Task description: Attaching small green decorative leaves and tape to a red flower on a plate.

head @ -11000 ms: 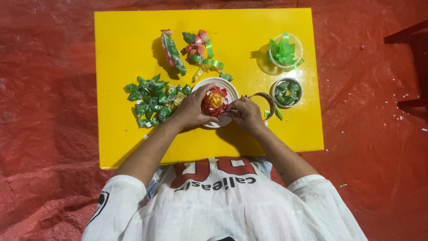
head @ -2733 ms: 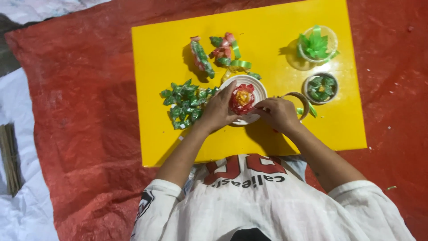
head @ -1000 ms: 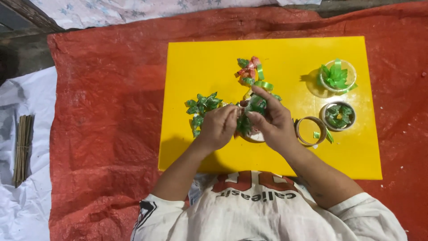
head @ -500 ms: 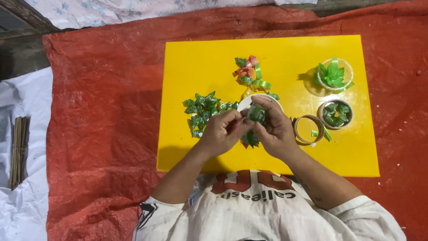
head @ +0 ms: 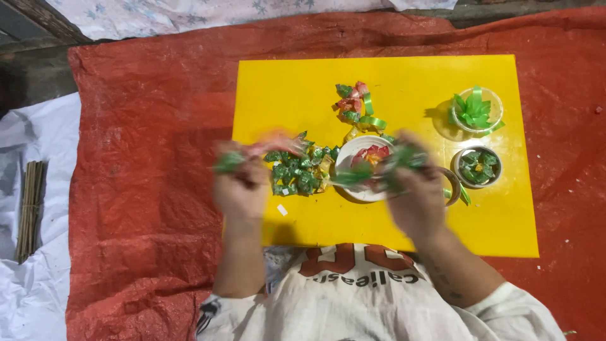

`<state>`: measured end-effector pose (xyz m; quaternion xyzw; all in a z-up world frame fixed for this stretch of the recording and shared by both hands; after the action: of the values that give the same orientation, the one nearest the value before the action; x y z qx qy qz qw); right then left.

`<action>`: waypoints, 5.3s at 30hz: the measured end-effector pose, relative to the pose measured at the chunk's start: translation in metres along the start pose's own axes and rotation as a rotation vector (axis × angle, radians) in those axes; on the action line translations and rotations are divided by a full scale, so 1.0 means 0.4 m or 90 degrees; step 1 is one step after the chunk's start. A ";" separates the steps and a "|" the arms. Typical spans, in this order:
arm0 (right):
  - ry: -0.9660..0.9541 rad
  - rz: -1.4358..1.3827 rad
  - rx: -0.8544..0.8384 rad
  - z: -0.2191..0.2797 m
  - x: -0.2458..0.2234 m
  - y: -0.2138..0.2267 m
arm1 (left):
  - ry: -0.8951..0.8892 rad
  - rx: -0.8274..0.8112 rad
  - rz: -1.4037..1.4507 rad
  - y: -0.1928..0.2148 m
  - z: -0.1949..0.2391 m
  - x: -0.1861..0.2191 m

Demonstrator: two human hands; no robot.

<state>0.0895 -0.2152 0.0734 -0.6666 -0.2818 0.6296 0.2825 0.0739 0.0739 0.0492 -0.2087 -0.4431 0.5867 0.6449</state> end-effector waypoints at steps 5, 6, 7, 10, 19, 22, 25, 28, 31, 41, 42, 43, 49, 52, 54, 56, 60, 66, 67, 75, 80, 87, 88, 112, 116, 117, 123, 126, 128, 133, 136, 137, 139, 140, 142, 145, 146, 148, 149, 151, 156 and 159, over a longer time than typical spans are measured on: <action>0.025 0.146 -0.015 -0.039 0.023 -0.029 | -0.286 -0.013 -0.203 -0.063 0.048 0.021; 0.028 0.179 -0.055 -0.035 0.052 -0.052 | -0.263 -0.049 -0.251 -0.076 0.047 -0.024; 0.021 0.183 -0.053 -0.033 0.061 -0.052 | -0.259 -0.042 -0.250 -0.043 0.025 -0.049; 0.078 0.263 -0.116 -0.054 0.076 -0.110 | -0.316 -0.175 -0.301 -0.058 -0.017 -0.081; 0.196 0.633 -0.167 -0.163 0.194 -0.154 | -0.282 -0.174 -0.394 -0.020 -0.039 -0.058; 0.068 0.559 -0.196 -0.250 0.318 -0.099 | -0.241 -0.132 -0.326 0.028 -0.076 -0.053; -0.008 0.812 -0.184 -0.274 0.387 -0.051 | -0.203 -0.143 -0.292 0.044 -0.081 -0.056; 0.075 1.000 -0.312 -0.230 0.410 -0.044 | -0.210 -0.138 -0.325 0.044 -0.072 -0.048; 0.232 0.895 -0.233 -0.155 0.280 -0.150 | -0.317 -0.135 -0.447 0.064 -0.087 -0.059; 0.407 0.579 -0.331 -0.032 0.144 -0.203 | -0.413 -0.237 -0.558 -0.001 0.001 -0.107; 0.267 0.469 -0.295 -0.051 0.160 -0.169 | -0.409 -0.248 -0.545 0.002 -0.003 -0.108; 0.269 0.468 -0.297 -0.050 0.175 -0.162 | -0.412 -0.248 -0.545 0.009 -0.013 -0.115; -0.209 0.050 -0.110 -0.022 0.254 -0.159 | -0.146 -0.212 -0.299 0.053 -0.038 -0.163; -0.248 0.080 0.016 0.000 0.257 -0.144 | -0.115 -0.206 -0.228 0.058 -0.023 -0.175; -0.243 0.061 0.018 0.007 0.265 -0.134 | -0.093 -0.185 -0.172 0.068 -0.017 -0.179; -0.228 0.072 0.034 0.024 0.244 -0.158 | -0.096 -0.178 -0.169 0.058 -0.003 -0.177; -0.202 0.047 0.057 0.023 0.293 -0.085 | -0.101 -0.169 -0.146 0.049 0.009 -0.172; -0.211 0.004 0.095 0.050 0.267 -0.127 | -0.050 -0.202 -0.101 0.074 -0.014 -0.175; -0.211 0.004 0.094 0.031 0.250 -0.116 | -0.051 -0.203 -0.100 0.075 -0.034 -0.132; -0.203 -0.092 0.095 -0.059 0.191 -0.125 | -0.202 -0.208 -0.143 0.026 -0.008 -0.028; -0.034 0.345 0.011 -0.099 0.201 -0.162 | -0.204 -0.216 -0.169 0.004 0.012 -0.078; 0.143 0.857 -0.114 -0.223 0.415 -0.031 | -0.194 -0.171 -0.260 0.022 0.017 -0.122; 0.142 0.858 -0.116 -0.210 0.407 -0.036 | -0.194 -0.170 -0.259 0.035 0.005 -0.125; -0.138 0.282 -0.014 0.009 0.208 0.025 | -0.363 -0.453 -0.510 -0.058 0.064 -0.204; 0.261 0.506 -0.095 0.020 0.035 -0.103 | -0.371 -0.455 -0.506 -0.065 0.070 -0.204; 0.313 0.511 -0.083 0.028 0.007 -0.110 | -0.378 -0.445 -0.509 -0.065 0.074 -0.202; 0.429 0.644 -0.161 0.048 -0.026 -0.184 | -0.527 -0.434 -0.570 -0.102 0.112 -0.160; 0.427 0.619 -0.171 0.051 -0.026 -0.186 | -0.563 -0.437 -0.600 -0.108 0.133 -0.149; 0.434 0.623 -0.186 0.052 -0.026 -0.193 | -0.555 -0.439 -0.590 -0.100 0.130 -0.146; 0.469 0.654 -0.210 0.057 -0.024 -0.199 | -0.597 -0.435 -0.616 -0.090 0.123 -0.146; 0.537 0.666 -0.233 0.067 -0.027 -0.210 | -0.686 -0.474 -0.625 -0.103 0.135 -0.146; 0.527 0.673 -0.233 0.067 -0.026 -0.212 | -0.808 -0.507 -0.646 -0.111 0.159 -0.146; 0.520 0.678 -0.232 0.062 -0.016 -0.202 | -0.934 -0.541 -0.662 -0.124 0.179 -0.150; 0.485 0.648 -0.228 0.059 -0.003 -0.186 | -0.998 -0.596 -0.670 -0.127 0.197 -0.162; 0.451 0.619 -0.224 0.065 0.023 -0.153 | -1.060 -0.652 -0.676 -0.129 0.218 -0.185; 0.221 0.434 -0.197 0.068 0.081 -0.082 | -1.225 -0.626 -0.608 -0.120 0.259 -0.195; 0.084 0.373 -0.168 0.065 0.114 -0.050 | -1.213 -0.626 -0.574 -0.114 0.262 -0.193; -0.050 0.309 -0.135 0.073 0.147 -0.024 | -1.198 -0.627 -0.539 -0.114 0.271 -0.179; -0.145 0.260 -0.096 0.079 0.165 -0.016 | -1.064 -0.669 -0.581 -0.129 0.255 -0.179; -0.240 0.208 -0.057 0.101 0.190 -0.006 | -0.926 -0.704 -0.621 -0.145 0.227 -0.164; -0.247 0.277 -0.055 0.161 0.194 0.013 | -0.434 -0.391 -0.212 -0.095 0.045 -0.030; 0.053 0.298 -0.148 0.092 0.102 -0.025 | -0.279 -0.406 -0.240 -0.066 0.033 -0.136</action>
<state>0.0544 -0.1776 0.0512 -0.7670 -0.1784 0.6133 0.0618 0.0827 0.0133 0.0592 -0.1835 -0.7590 0.3231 0.5346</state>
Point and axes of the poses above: each hand's wrist, its own z-axis away from the middle knuckle, its own y-axis out of the back of the hand, x = y × z, the point moved 8 cm from there along -z, towards the middle knuckle, and after that the axes turned 15 degrees about x, right-handed, at the moved point
